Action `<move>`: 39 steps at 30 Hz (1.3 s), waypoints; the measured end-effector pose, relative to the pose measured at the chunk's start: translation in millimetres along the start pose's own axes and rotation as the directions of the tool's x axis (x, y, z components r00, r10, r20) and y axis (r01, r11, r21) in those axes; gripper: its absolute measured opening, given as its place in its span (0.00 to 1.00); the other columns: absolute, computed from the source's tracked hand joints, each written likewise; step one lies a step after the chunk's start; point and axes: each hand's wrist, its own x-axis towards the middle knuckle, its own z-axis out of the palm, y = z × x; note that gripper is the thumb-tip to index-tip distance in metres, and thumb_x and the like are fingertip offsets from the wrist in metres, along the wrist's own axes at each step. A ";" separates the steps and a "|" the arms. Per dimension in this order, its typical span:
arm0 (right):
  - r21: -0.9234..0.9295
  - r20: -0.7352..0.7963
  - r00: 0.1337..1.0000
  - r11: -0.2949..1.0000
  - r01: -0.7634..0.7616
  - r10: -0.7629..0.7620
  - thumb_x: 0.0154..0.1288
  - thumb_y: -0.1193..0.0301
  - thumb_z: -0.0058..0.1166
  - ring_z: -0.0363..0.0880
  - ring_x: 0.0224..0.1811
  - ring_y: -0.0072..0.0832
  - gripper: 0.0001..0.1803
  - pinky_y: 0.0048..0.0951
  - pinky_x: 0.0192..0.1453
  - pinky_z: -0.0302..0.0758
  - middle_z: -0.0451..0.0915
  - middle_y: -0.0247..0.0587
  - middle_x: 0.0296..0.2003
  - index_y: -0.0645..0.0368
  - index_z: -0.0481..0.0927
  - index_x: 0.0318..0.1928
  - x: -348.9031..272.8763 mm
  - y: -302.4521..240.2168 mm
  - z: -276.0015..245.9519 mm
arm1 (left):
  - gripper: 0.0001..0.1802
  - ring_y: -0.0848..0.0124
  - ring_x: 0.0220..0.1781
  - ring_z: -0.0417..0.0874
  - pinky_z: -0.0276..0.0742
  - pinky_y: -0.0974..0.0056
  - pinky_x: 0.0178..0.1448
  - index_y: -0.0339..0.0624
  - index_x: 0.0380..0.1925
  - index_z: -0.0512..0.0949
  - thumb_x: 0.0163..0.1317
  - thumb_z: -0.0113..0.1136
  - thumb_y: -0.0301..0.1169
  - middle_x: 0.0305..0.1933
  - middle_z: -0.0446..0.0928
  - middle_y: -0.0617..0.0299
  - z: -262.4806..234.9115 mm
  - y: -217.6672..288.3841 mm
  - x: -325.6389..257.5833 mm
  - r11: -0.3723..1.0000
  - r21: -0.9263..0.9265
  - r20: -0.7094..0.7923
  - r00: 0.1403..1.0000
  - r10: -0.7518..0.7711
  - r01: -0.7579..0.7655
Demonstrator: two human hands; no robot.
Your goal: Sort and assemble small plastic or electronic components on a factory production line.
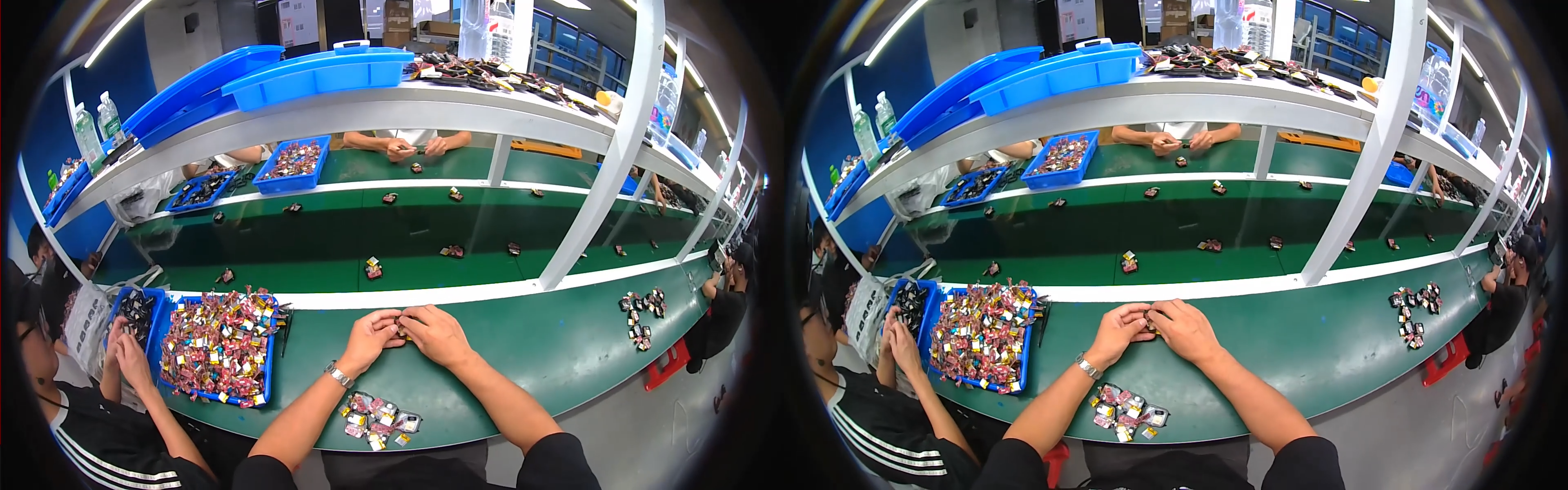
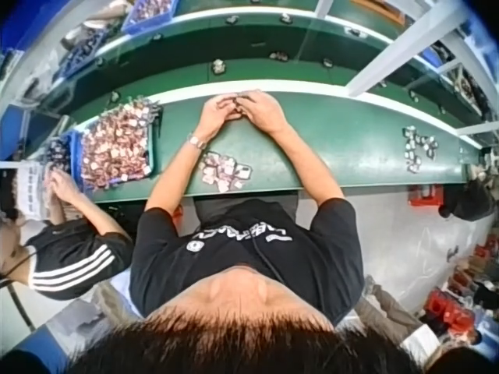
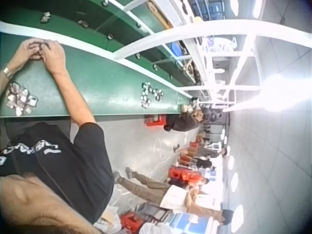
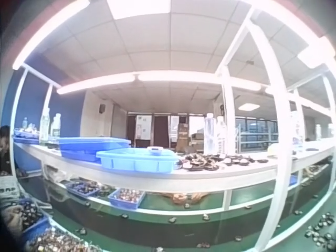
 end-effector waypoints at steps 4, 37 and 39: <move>0.030 -0.020 1.000 0.999 -0.021 0.022 0.52 0.74 0.64 0.80 0.43 0.34 0.11 0.33 0.44 0.80 0.80 0.36 0.41 0.57 0.82 0.38 1.0 -3.9 4.2 | 0.16 0.68 0.48 0.83 0.85 0.65 0.51 0.30 0.55 0.72 0.68 0.51 0.19 0.50 0.78 0.53 -2.6 2.4 -0.1 1.000 0.005 -0.034 0.999 -0.007 0.007; 0.264 0.166 0.973 0.944 -0.199 0.159 0.54 0.75 0.61 0.73 0.56 0.38 0.04 0.36 0.57 0.74 0.77 0.40 0.52 0.60 0.82 0.33 1.1 0.8 -8.4 | 0.19 0.69 0.52 0.80 0.81 0.64 0.56 0.33 0.56 0.68 0.64 0.51 0.16 0.51 0.75 0.55 -9.0 -0.8 1.0 0.999 0.029 0.215 0.976 0.024 -0.031; 0.287 0.184 0.970 0.935 -0.209 0.160 0.55 0.75 0.61 0.73 0.57 0.38 0.05 0.36 0.58 0.74 0.77 0.40 0.52 0.60 0.82 0.33 0.9 1.7 -9.4 | 0.19 0.69 0.52 0.80 0.82 0.63 0.56 0.33 0.56 0.67 0.64 0.50 0.16 0.51 0.75 0.55 -10.3 1.6 0.3 1.000 0.026 0.216 0.976 -0.004 -0.002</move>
